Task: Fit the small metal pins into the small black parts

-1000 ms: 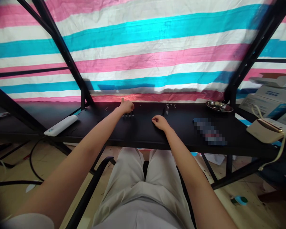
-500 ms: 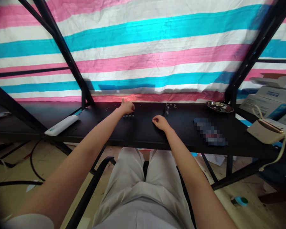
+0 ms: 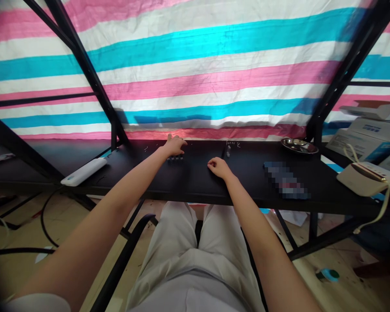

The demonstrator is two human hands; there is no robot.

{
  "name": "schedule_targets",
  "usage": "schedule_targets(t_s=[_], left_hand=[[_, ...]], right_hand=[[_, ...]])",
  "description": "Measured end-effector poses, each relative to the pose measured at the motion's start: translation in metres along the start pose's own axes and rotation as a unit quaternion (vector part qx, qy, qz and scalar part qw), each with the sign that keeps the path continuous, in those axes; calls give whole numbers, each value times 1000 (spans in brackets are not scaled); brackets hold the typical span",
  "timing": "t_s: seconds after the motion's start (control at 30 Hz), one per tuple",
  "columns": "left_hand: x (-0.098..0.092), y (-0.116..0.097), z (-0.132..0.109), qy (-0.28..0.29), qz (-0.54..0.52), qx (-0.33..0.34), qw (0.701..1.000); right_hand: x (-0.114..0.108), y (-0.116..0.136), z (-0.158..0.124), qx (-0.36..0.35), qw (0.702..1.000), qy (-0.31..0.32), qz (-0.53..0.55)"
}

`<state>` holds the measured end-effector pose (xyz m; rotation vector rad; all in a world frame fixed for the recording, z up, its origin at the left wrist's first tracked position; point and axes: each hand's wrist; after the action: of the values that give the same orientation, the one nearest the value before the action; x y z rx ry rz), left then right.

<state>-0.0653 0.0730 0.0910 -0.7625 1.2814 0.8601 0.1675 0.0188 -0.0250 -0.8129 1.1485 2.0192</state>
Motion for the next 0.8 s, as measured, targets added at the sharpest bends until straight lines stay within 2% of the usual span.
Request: schedule_targets(t_s=[0.13, 0.27, 0.37, 0.47, 0.63, 0.8], left_hand=[[-7, -24, -2, -60, 7, 58, 996], [-4, -58, -5, -88, -13, 117, 989], [9, -76, -5, -70, -31, 137, 988], [27, -85, -1, -51, -47, 136, 988], [56, -91, 11, -34, -74, 112, 990], [76, -104, 25, -38, -86, 96, 991]], right_hand=[[-3, 0, -1, 33, 998, -8, -52], [-12, 2, -3, 124, 984, -7, -128], [-20, 6, -4, 204, 965, 1, -163], [-27, 5, -5, 251, 950, 3, -187], [-37, -6, 0, 261, 941, 12, -213], [-43, -19, 7, 260, 938, 30, -228]])
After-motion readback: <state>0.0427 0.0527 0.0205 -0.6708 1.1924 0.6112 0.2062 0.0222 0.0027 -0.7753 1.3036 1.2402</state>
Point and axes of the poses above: each hand's wrist, its own z-axis towards the middle knuckle, its own x-axis out of the palm, y = z × x, and after that the axes turned 9 degrees about -z, right-handed
